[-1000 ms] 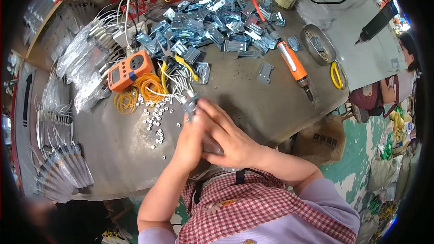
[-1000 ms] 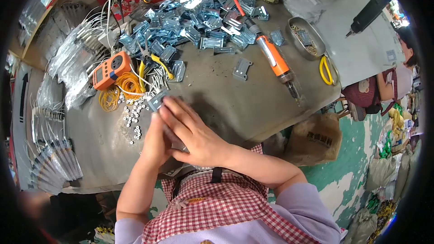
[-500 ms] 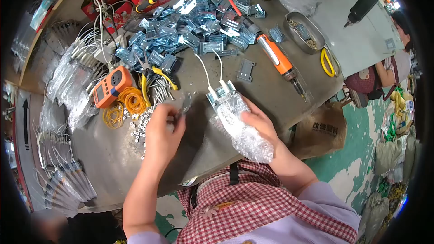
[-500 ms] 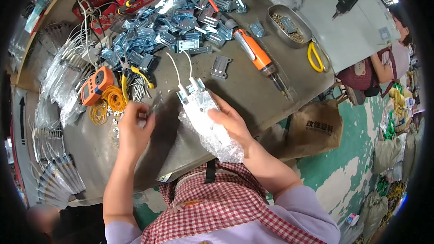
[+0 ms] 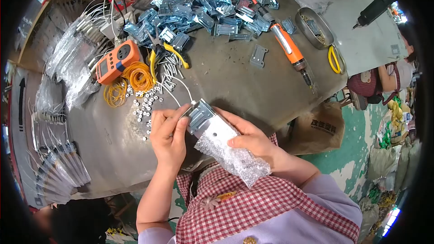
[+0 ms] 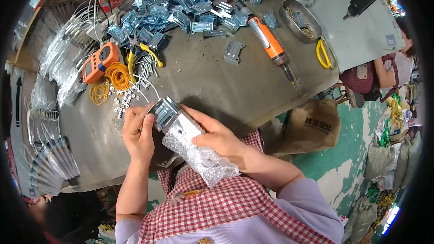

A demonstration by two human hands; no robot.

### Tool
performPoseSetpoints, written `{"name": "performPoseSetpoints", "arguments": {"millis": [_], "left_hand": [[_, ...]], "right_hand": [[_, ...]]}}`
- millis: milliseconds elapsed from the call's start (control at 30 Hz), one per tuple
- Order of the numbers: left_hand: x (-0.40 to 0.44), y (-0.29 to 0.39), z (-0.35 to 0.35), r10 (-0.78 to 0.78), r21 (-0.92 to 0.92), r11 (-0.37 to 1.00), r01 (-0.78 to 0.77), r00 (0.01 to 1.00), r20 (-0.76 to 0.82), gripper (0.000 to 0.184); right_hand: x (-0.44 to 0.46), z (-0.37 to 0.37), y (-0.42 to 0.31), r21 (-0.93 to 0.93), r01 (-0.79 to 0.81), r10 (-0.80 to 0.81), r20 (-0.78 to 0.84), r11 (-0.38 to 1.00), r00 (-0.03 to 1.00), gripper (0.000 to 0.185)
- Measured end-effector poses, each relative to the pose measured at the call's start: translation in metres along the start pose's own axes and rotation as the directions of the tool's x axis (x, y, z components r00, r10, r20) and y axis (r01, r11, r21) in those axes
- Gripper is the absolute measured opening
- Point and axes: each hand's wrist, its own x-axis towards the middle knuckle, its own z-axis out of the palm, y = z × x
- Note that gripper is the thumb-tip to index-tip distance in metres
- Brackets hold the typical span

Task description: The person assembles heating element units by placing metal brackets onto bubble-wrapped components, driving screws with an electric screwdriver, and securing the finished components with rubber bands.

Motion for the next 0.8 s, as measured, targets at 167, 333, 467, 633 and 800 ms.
{"name": "performPoseSetpoints", "arguments": {"millis": [167, 333, 467, 633, 800], "left_hand": [[-0.004, -0.002, -0.006, 0.111, 0.104, 0.989, -0.104, 0.992, -0.061, 0.021], [-0.001, -0.002, -0.007, 0.106, 0.123, 0.988, -0.094, 0.990, -0.096, 0.023], [-0.007, 0.009, -0.006, 0.008, 0.062, 0.998, 0.000, 0.992, -0.127, 0.027], [-0.037, 0.019, 0.002, -0.250, -0.009, 0.965, 0.261, 0.934, 0.255, 0.024], [-0.053, 0.000, 0.004, -0.477, -0.454, 0.662, 0.597, 0.802, 0.360, 0.025]], "right_hand": [[0.000, 0.007, 0.001, 0.044, -0.021, 0.020, 0.007, 0.999, 1.000, 0.072], [-0.002, 0.014, 0.001, -0.004, 0.009, -0.009, 0.020, 1.000, 1.000, 0.072], [-0.004, 0.018, 0.017, -0.485, 0.246, -0.271, 0.020, 0.839, 0.962, 0.074], [-0.017, 0.027, 0.056, -0.850, 0.266, -0.364, 0.096, 0.455, 0.927, 0.078], [-0.011, -0.001, 0.000, -0.951, 0.304, -0.107, 0.296, 0.063, 0.949, 0.068]]}}
